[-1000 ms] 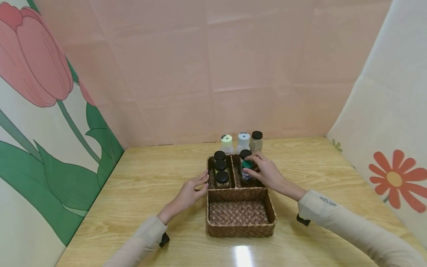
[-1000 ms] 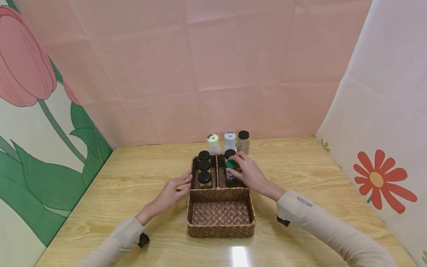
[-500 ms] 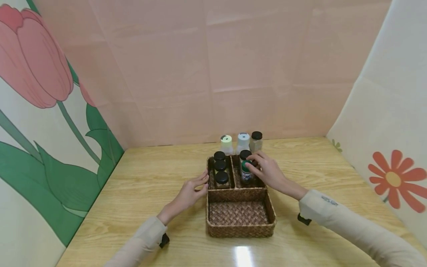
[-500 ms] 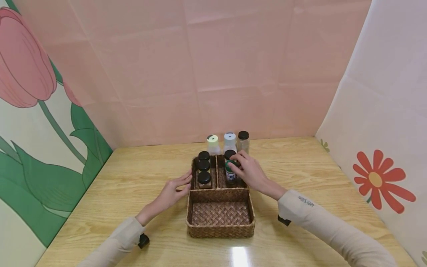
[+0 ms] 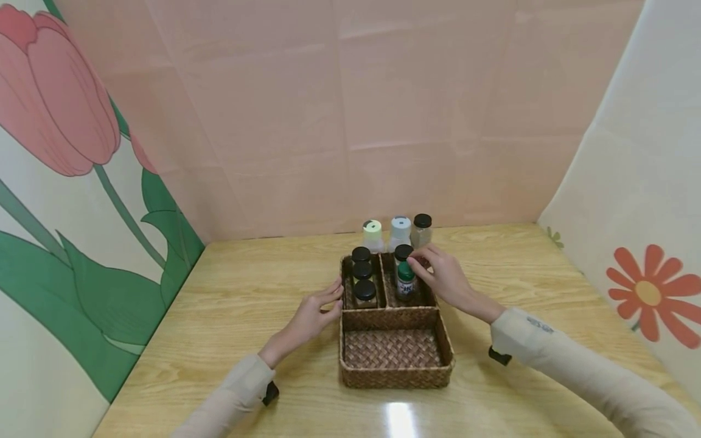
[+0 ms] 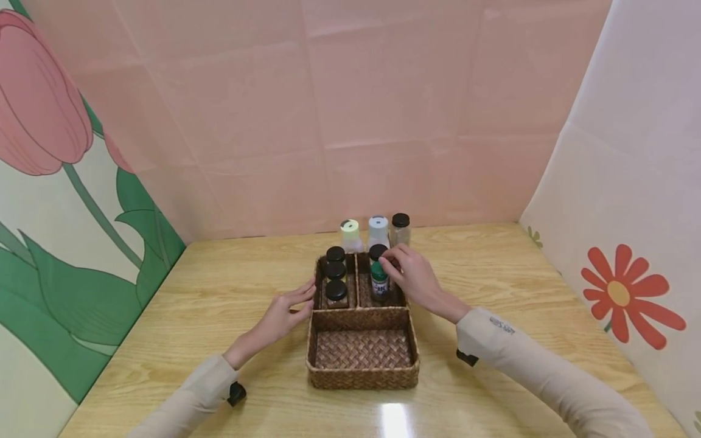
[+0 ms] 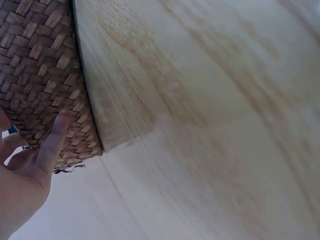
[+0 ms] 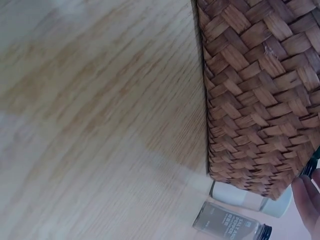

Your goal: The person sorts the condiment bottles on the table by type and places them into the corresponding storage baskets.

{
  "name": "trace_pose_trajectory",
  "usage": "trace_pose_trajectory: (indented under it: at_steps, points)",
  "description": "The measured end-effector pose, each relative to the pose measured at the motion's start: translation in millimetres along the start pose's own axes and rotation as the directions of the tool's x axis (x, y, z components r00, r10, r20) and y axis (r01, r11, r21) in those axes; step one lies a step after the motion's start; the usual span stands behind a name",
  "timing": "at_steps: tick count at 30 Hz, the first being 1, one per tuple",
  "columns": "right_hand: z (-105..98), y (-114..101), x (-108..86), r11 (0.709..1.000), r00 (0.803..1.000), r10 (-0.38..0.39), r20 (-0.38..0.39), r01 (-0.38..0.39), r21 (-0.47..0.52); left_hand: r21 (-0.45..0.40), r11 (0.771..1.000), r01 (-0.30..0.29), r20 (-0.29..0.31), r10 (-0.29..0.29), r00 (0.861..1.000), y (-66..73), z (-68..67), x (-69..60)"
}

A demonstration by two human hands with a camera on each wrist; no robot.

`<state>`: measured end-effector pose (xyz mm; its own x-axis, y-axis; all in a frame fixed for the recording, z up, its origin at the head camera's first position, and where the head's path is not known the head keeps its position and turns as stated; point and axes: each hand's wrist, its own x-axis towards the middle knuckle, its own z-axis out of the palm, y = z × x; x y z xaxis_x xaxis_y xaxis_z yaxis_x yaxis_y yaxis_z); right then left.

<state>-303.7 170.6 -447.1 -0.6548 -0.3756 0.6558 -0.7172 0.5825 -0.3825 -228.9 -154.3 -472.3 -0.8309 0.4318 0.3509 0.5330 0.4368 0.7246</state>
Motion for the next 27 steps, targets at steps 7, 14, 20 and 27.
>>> trace_pose_trajectory:
  at_steps: [7,14,20,27]
  points:
    - [-0.7,12.0,7.1,0.999,1.000,-0.006,-0.029,0.005,-0.035,0.003,1.000,0.000,0.002,0.000,1.000,-1.9,-1.2,0.2]
    - [-8.9,21.4,22.7,0.998,0.999,-0.015,-0.036,0.013,-0.061,0.001,1.000,0.006,0.003,-0.006,1.000,-1.9,-0.8,-0.1]
    - [-12.9,34.0,33.7,0.994,0.998,-0.043,-0.045,0.038,-0.104,0.003,1.000,-0.008,0.003,0.008,1.000,-3.4,0.2,0.7]
    - [-13.1,50.7,45.4,0.992,0.998,-0.043,-0.051,0.036,-0.119,-0.015,1.000,0.012,0.010,-0.012,1.000,-3.4,-0.2,0.0]
